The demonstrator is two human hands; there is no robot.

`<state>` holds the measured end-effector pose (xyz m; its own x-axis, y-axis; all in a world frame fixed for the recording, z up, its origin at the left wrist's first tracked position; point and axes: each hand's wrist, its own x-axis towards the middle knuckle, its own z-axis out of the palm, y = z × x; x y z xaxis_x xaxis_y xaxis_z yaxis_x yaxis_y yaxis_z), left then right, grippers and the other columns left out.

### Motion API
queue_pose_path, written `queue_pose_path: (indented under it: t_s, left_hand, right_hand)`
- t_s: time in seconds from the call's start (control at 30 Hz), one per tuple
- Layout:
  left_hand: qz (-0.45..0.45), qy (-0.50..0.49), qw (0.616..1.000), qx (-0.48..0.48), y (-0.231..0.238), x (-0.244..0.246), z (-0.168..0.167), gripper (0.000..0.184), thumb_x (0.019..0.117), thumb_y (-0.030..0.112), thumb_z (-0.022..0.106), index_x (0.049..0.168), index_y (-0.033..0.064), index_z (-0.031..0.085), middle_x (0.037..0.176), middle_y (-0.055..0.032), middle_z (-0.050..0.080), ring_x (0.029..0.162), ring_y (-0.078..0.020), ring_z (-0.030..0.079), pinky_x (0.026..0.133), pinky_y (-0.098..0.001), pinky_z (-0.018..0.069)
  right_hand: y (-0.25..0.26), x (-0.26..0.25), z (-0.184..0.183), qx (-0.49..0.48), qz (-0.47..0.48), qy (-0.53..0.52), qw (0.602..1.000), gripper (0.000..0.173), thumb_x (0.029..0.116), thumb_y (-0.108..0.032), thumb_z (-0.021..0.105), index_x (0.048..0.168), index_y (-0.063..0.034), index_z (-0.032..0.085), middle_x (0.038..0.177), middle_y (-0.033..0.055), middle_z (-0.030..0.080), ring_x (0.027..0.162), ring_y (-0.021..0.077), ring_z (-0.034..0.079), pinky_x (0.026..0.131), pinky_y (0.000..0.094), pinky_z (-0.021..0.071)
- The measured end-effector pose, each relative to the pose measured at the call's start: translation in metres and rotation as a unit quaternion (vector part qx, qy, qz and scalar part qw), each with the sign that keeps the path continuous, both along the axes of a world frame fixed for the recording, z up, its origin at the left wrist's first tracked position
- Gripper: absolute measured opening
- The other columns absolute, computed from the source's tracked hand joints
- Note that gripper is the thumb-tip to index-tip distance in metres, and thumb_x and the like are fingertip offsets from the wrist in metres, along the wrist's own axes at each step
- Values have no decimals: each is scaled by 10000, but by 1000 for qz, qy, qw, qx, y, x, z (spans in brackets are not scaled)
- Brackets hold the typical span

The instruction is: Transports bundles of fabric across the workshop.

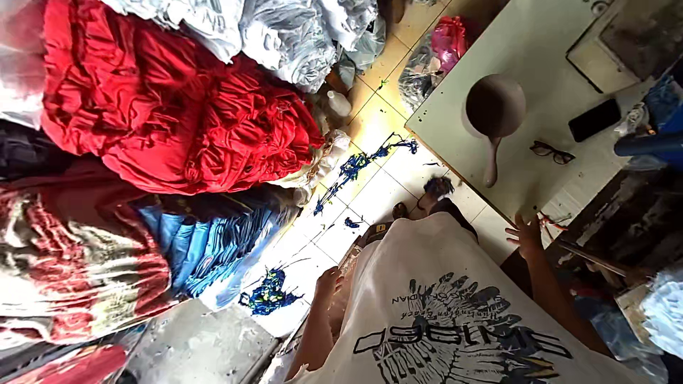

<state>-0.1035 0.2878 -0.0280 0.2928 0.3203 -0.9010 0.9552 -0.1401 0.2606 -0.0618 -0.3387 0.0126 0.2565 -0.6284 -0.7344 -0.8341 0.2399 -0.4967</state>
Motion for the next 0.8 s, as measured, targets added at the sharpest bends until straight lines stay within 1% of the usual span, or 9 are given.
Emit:
queue_pose_path:
  t_s: [0.03,0.1,0.2,0.33,0.43,0.5,0.57,0.67,0.8]
  left_hand:
    - [4,7,1000,4,3,-3,2,423,1065,238,553,1439,42,527,1309,-219,647,1106,-332,691,903,-519,581]
    - [9,15,1000,8,7,-13,0,427,1059,239,564,1435,40,532,1301,-214,653,1114,-329,688,913,-527,576]
    - [0,21,1000,7,7,-15,-10,430,1046,242,584,1423,40,546,1312,-216,646,1131,-337,680,922,-540,572]
    - [-78,13,997,-21,-3,10,-11,454,1043,268,575,1442,53,539,1303,-203,656,1127,-331,678,934,-535,564]
    - [-140,-50,988,-43,-5,38,-10,440,1060,263,554,1445,51,539,1288,-185,670,1108,-310,688,932,-521,571]
    - [-156,-82,983,-48,1,52,-13,445,1070,269,534,1463,61,524,1310,-172,663,1125,-293,687,942,-512,576]
    - [-133,-99,985,-40,7,58,-17,444,1071,273,536,1465,70,526,1321,-165,660,1141,-284,684,942,-504,578]
    - [-66,-102,992,-30,16,47,-27,442,1058,264,551,1453,68,536,1319,-169,661,1136,-284,686,920,-494,584]
    - [-31,-34,998,-43,26,8,-34,442,1055,241,559,1459,66,522,1330,-170,655,1122,-293,690,920,-502,578]
  right_hand:
    - [-1,0,1,13,-9,-5,1000,723,1074,-430,525,1644,-269,109,1531,227,462,1138,441,654,799,609,584]
    - [-2,-3,-3,19,-14,-17,1000,708,1073,-427,530,1634,-270,128,1516,223,476,1092,434,681,763,594,606]
    - [-2,-4,-6,25,-12,-33,999,722,1079,-414,522,1636,-256,90,1517,237,459,1022,431,705,729,577,626]
    - [0,1,-1,31,-18,-19,999,658,1094,-391,491,1621,-221,135,1433,261,517,975,426,717,699,558,631]
    - [1,7,2,36,-23,-17,999,633,1103,-374,473,1616,-216,139,1426,265,512,972,426,713,703,557,627]
    - [2,7,1,38,-22,-18,999,629,1105,-365,471,1615,-212,137,1413,266,518,965,424,715,705,556,627]
    - [1,5,-3,33,-24,-24,999,616,1103,-360,476,1611,-211,159,1377,270,548,948,428,721,700,560,631]
    - [0,6,-5,31,-27,-26,999,614,1103,-365,476,1608,-213,162,1375,273,553,951,430,723,703,565,631]
    - [6,8,-2,23,-31,-18,999,604,1106,-359,469,1598,-187,164,1326,273,562,916,413,724,687,550,629]
